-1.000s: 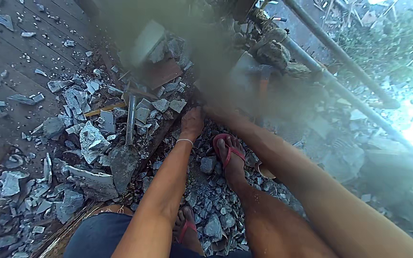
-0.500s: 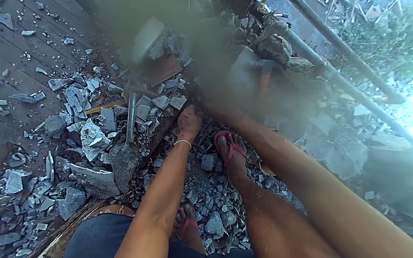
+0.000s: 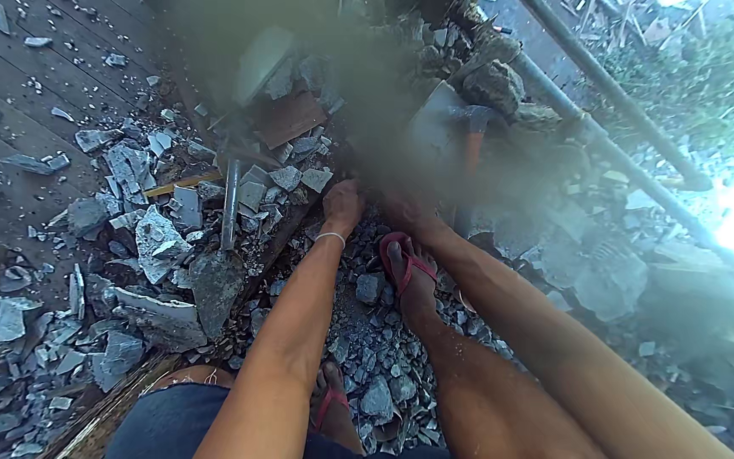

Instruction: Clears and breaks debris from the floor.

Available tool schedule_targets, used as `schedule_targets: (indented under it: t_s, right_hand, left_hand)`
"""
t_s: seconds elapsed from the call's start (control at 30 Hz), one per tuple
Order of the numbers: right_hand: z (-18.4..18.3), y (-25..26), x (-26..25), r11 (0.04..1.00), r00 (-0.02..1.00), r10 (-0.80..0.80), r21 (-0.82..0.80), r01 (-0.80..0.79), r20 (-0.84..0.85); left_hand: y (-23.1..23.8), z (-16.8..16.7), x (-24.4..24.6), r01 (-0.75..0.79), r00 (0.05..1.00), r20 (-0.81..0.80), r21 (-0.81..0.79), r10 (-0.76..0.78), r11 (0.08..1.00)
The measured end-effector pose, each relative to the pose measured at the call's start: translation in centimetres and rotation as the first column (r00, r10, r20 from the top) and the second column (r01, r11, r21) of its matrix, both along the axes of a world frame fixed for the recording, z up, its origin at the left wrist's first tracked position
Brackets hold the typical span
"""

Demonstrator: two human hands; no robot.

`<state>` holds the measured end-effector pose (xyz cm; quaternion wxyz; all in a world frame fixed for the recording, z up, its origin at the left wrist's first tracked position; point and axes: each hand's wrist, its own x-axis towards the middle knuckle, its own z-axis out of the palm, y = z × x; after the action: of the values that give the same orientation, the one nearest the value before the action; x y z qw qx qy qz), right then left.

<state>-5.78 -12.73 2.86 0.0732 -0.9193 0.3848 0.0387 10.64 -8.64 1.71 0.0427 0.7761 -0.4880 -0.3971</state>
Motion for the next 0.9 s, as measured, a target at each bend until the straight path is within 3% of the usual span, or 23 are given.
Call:
schedule_targets:
  t_s: [0.1, 0.3, 0.8, 0.9]
  right_hand:
    - [-0.3, -1.4, 0.2, 0.998, 1.000, 0.021, -0.059, -0.021, 0.014]
    - [-0.1, -2.0, 1.2, 0.999, 0.998, 0.047, 0.018, -0.046, -0.036]
    - [-0.6, -3.5, 2.9, 0.999, 1.000, 0.015, -0.032, -0.015, -0.006]
    - [0.7, -4.4, 4.7, 0.998, 1.000, -0.020, 0.063, 0.021, -0.021]
  left_hand:
    - [0.4, -0.3, -0.3, 0.030, 0.999, 0.039, -0.063, -0.028, 0.998]
    - [1.5, -1.9, -0.5, 0.024, 0.998, 0.062, -0.191, -0.013, 0.981]
    - [1.9, -2.6, -0.2, -0.298, 0.951, -0.166, -0.291, 0.259, 0.909]
    - [1.9, -2.5, -0.1, -0.338, 0.935, -0.212, -0.290, 0.285, 0.895]
